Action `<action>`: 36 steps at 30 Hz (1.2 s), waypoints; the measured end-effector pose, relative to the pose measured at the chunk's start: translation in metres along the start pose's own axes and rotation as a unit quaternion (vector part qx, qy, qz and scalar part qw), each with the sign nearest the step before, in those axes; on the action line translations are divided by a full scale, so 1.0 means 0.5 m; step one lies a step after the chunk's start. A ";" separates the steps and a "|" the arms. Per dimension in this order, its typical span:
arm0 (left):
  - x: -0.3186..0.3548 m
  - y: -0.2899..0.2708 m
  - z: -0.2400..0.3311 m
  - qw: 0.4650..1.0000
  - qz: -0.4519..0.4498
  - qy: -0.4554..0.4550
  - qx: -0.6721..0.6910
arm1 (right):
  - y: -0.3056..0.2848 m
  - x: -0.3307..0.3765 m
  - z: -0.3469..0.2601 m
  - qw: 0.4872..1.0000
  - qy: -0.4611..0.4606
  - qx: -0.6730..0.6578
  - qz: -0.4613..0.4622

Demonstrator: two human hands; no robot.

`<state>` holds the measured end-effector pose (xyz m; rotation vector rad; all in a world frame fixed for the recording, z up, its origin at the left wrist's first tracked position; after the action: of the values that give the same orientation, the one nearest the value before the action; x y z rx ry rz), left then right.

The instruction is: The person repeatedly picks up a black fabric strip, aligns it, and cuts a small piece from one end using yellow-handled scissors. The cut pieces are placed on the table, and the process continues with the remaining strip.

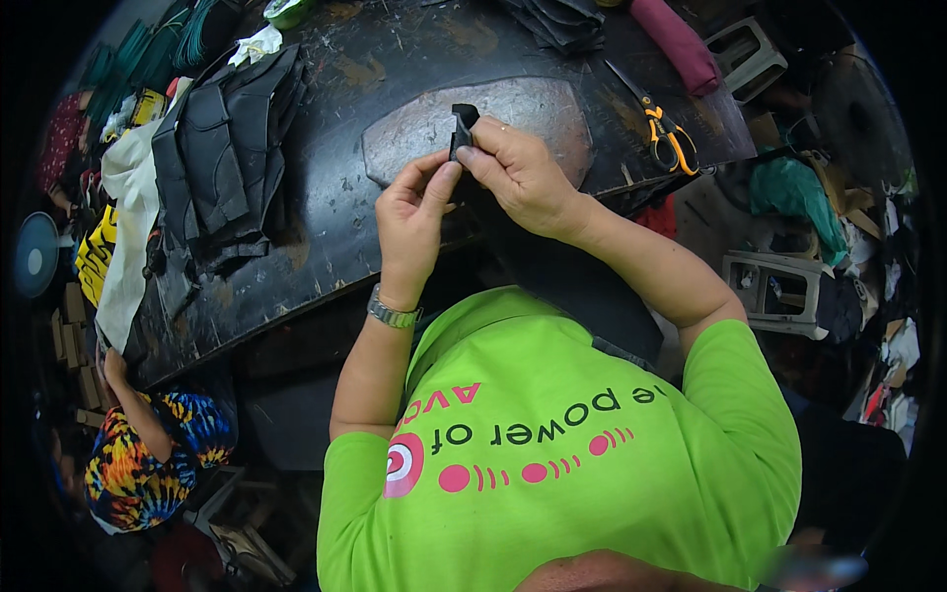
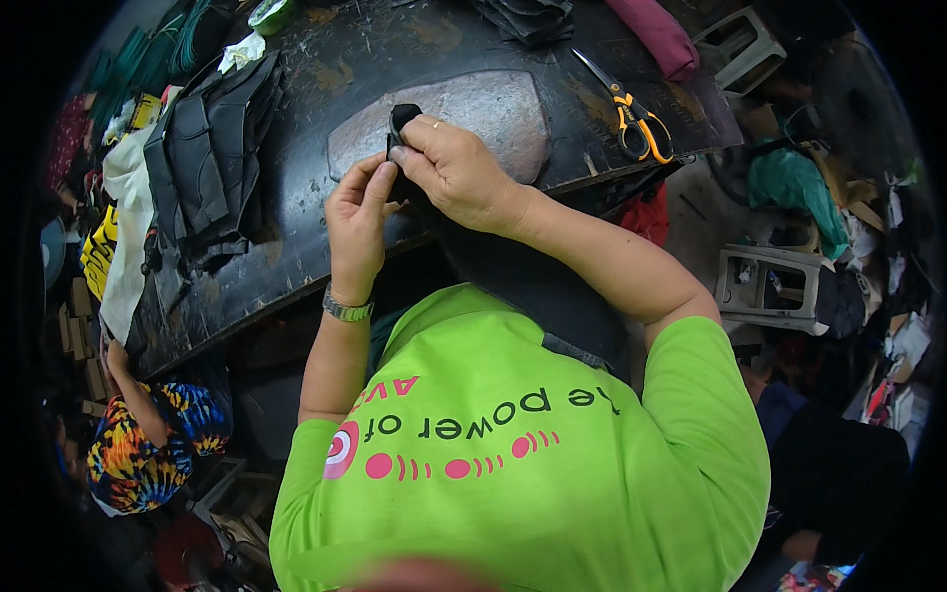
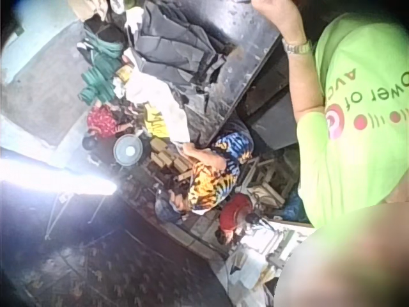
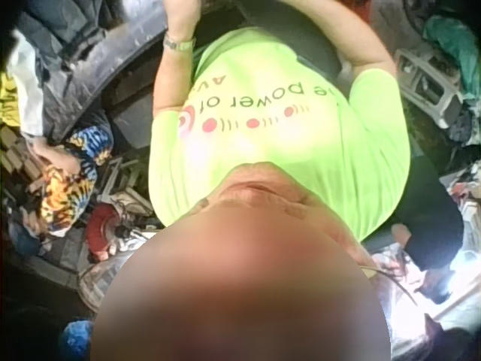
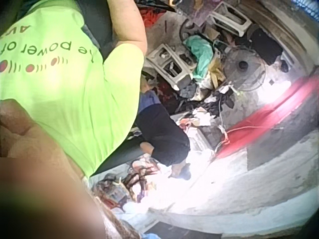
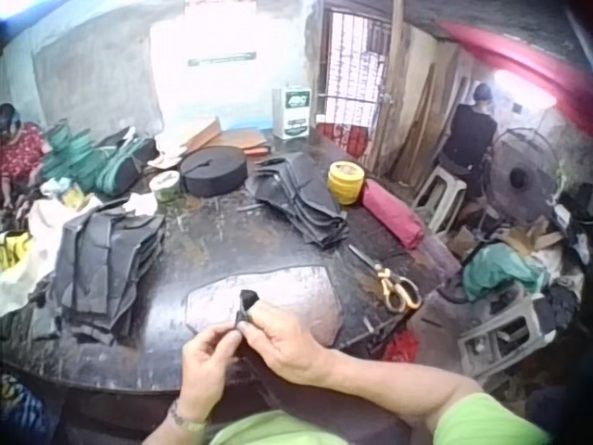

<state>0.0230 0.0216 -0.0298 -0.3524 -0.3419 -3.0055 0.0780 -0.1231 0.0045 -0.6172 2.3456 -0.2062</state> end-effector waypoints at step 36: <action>0.011 -0.008 -0.053 0.984 -0.053 -0.080 0.150 | -0.005 0.031 -0.033 0.989 0.066 0.064 -0.113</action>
<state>0.0113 0.0192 -0.0546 -0.5610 -0.8410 -2.9676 0.0578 -0.1332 0.0086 -0.8270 2.3631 -0.5110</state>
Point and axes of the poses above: each hand's wrist, its own x-axis away from the middle knuckle, its own y-axis out of the palm, z = x × y, the point moved 3 cm from there along -x, towards the middle knuckle, and after that the axes turned 15 degrees about -y, right-handed, at the moved point
